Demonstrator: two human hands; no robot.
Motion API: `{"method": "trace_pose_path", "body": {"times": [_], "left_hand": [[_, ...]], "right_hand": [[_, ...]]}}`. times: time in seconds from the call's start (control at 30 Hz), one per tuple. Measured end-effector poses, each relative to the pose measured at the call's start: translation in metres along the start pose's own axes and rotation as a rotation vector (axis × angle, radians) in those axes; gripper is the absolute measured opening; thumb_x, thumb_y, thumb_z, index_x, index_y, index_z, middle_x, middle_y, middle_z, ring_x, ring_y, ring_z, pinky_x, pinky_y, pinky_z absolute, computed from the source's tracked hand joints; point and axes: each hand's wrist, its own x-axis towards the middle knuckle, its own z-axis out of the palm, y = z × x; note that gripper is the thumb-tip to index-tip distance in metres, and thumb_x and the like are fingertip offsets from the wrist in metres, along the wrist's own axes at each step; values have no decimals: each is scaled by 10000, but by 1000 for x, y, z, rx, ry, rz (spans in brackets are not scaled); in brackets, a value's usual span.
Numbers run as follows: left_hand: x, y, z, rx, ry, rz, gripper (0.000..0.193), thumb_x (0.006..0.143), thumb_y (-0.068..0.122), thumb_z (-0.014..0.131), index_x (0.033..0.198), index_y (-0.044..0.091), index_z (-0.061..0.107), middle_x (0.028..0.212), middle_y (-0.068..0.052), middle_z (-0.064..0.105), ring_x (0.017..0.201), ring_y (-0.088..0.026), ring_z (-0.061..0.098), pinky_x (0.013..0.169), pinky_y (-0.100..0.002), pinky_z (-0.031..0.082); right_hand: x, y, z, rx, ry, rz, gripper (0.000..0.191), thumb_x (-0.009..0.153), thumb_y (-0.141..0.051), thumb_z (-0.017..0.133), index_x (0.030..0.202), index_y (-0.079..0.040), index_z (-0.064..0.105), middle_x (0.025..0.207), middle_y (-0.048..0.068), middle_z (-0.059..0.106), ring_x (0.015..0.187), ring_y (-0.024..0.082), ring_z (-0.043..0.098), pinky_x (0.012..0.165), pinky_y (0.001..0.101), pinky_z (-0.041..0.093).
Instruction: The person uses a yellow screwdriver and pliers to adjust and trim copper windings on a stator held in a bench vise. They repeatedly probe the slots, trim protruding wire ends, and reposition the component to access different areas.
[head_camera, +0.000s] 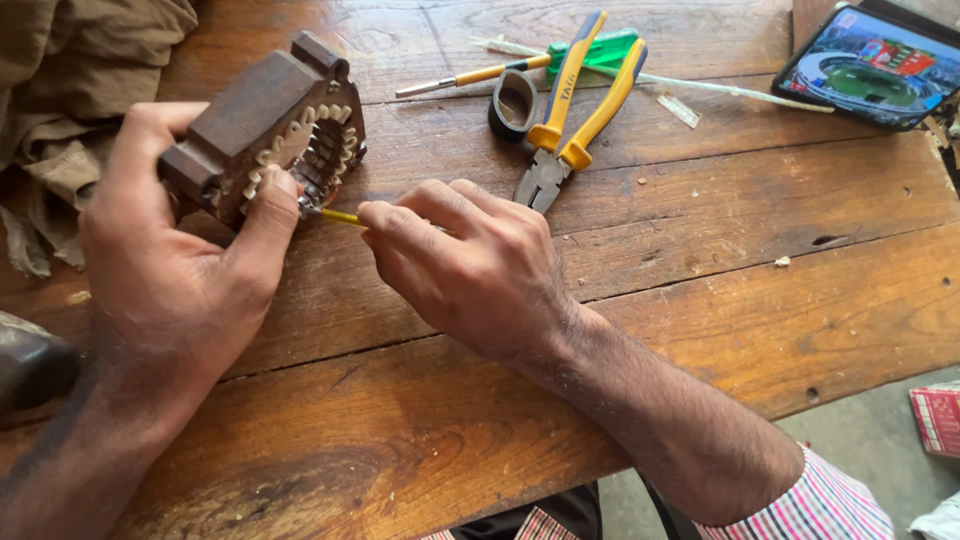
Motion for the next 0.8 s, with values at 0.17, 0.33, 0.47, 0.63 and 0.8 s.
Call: {"method": "trace_pose_path", "body": {"times": [0.17,0.33,0.47,0.63,0.8], "left_hand": [[1,5,1,-81,-9,-94,281,1042,105,661,1216,-23,481,973,-124,689,833,-159,718,657,-254,593],[1,7,2,-178,-21,-192,272,1016,131,637,1181,1,464,993,-109,673,852,-142,713,629,-237,605],[0,4,1,-232,-28,-128,288,1096,137,647,1253,-12,456,1054,-94,658,920,-122,682,727,-235,584],[-1,5,1,-167,-22,-233,313,1039,135,683,1232,-18,489,895,-87,581,716,-115,590,557,-237,501],[1,-3,1,-170,-20,-150,262,1046,162,694,1192,9,540,878,-23,633,728,-79,625,592,-224,521]], "right_hand": [[1,2,-1,-3,14,-5,222,1000,-146,801,1181,-98,683,976,14,679,832,165,666,706,326,564],[4,5,-2,10,26,-1,192,1010,-129,796,1167,-89,693,934,18,685,796,150,661,689,318,559],[3,3,-5,-15,47,26,181,996,-116,805,1144,-94,702,906,26,678,786,178,658,697,335,557],[6,0,-7,-6,40,16,183,988,-107,807,1139,-95,704,915,27,691,815,186,677,724,338,566],[7,-1,-9,9,25,5,195,979,-103,808,1142,-90,701,961,34,713,837,200,683,752,348,573]]}}
